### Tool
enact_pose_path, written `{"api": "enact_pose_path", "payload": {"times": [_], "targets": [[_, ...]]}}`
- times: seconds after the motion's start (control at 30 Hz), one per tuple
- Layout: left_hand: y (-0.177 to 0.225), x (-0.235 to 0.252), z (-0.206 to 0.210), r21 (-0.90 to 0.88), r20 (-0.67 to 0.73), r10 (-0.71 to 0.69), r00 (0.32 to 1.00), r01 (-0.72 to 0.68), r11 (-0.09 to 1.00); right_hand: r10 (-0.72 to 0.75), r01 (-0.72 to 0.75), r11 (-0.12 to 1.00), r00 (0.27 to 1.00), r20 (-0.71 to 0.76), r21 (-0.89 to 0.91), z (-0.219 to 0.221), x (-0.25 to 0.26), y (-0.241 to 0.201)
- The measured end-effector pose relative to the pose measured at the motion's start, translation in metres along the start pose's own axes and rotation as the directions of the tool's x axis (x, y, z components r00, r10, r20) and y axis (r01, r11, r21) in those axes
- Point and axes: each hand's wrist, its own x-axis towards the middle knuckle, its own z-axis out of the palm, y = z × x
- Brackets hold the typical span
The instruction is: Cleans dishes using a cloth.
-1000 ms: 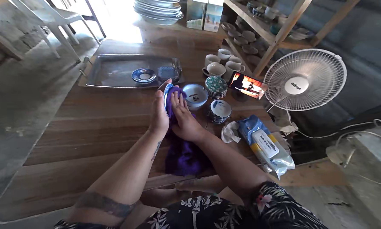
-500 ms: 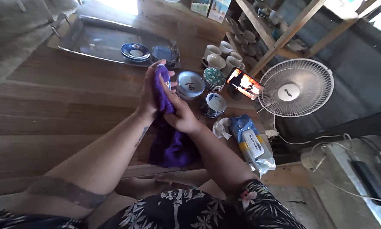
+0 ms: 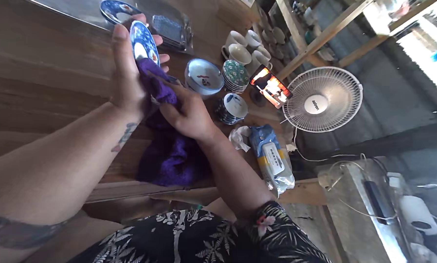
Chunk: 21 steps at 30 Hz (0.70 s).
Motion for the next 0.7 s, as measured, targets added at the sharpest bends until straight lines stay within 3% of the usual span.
{"api": "enact_pose_path", "payload": {"times": [0.2,0.37,0.5,0.6,0.7], "targets": [[-0.015,0.007,-0.011,0.091,0.017,0.097,0.995,-0.098,0.991,0.074,-0.076,0.997,0.993,0.091,0.027,0.004,0.000,0.007],[-0.008,0.006,-0.008,0.160,-0.031,0.039,0.999,-0.034,0.987,0.120,-0.123,0.992,0.983,0.136,0.015,0.004,0.000,0.007],[-0.002,0.003,-0.015,0.369,0.033,0.058,0.998,-0.066,0.927,0.118,-0.119,0.993,0.985,0.124,0.002,0.007,0.001,0.010],[-0.004,-0.006,-0.010,0.239,-0.056,-0.066,0.996,0.078,0.968,0.126,-0.124,0.992,0.983,0.133,-0.026,0.010,0.003,0.012],[0.000,-0.041,-0.013,0.299,-0.127,-0.268,0.955,0.294,0.908,0.149,-0.142,0.988,0.979,0.137,-0.059,0.019,0.002,0.026]]}}
